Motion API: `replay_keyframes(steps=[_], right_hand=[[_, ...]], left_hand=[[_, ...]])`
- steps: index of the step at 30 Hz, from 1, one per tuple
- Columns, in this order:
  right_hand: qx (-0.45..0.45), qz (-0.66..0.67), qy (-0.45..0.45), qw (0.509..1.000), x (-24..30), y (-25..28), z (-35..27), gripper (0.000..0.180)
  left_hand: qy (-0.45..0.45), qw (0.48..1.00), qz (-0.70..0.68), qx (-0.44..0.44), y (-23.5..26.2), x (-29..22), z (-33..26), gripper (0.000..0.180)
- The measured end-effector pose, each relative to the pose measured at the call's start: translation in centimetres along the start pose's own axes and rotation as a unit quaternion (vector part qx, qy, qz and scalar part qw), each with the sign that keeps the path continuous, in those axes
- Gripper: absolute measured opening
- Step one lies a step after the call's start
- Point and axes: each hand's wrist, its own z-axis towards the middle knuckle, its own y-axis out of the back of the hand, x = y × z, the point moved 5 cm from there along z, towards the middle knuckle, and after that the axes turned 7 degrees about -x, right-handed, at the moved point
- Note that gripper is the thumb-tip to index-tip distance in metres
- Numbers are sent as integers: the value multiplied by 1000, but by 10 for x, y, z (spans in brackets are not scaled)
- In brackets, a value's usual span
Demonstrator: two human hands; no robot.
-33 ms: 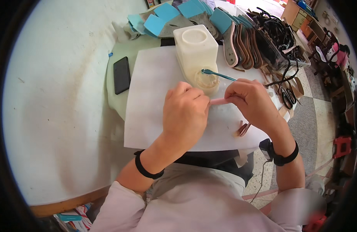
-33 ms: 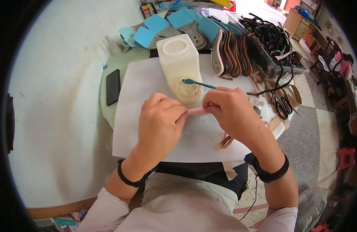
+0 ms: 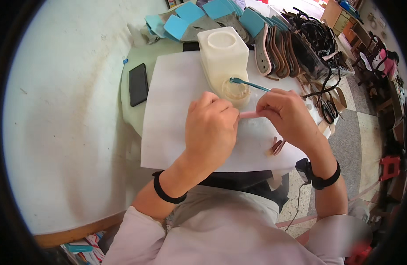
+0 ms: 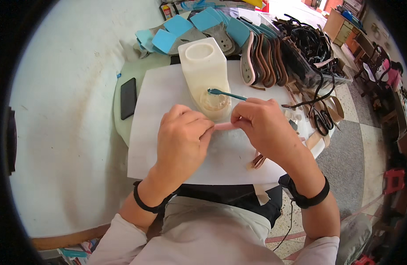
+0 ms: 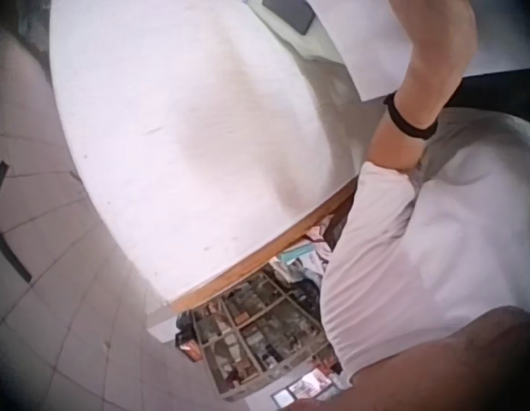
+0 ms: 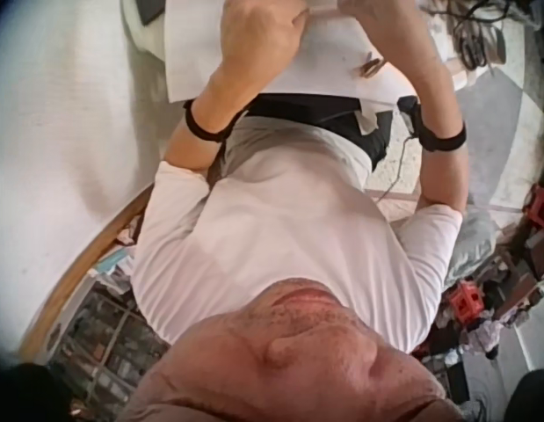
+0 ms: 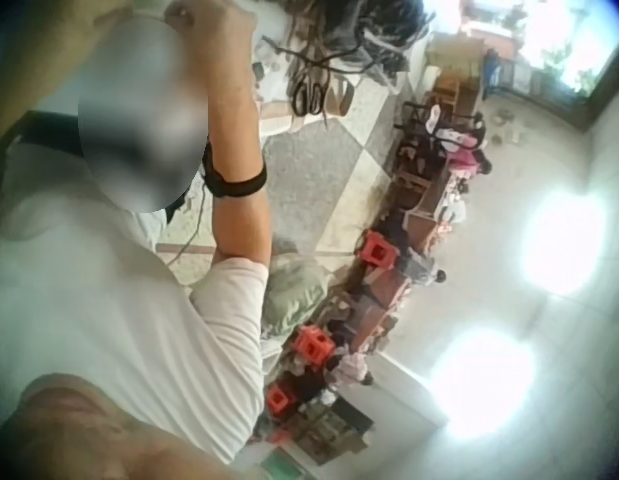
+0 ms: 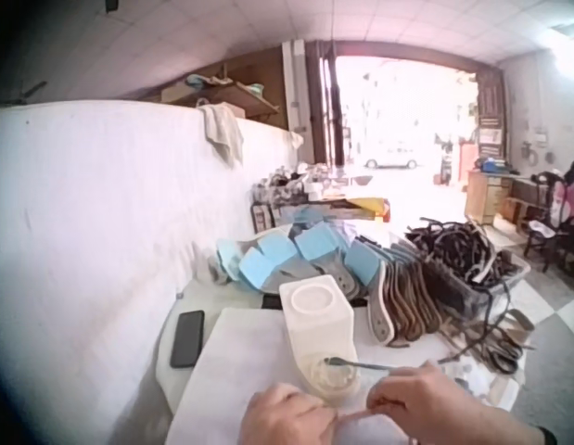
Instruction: Applying adhesive to a shoe insole component using a brush and then attaching a small strip to the heel area.
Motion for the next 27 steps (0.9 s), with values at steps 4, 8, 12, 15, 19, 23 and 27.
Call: replay_keyframes(steps=[4,8,12,15,19,23,27], right_hand=[[-4,-47,23,999,-3,-1,-7,2],[-10,-52,23,998,-6,-3,-10,2],[-23,-69,36,997,-10,-4,-14,3],[-41,-89,67,993,-10,-7,-17,3],[-52,-130,118,983,-6,-8,-21,6],[-64,-137,132,980,-4,-12,-25,7],[-63,-139,133,979,-3,-13,-24,7]], left_hand=[[-3,1000,-5,-3,-2,1,0,11],[-1,1000,-7,-5,0,2,0,10],[0,1000,-7,4,1,1,1,9],[-2,1000,-6,4,-1,2,0,8],[-11,1000,1,5,-1,1,1,9],[-32,999,27,10,-7,-2,-1,9],[-53,996,66,21,-14,-14,-1,5]])
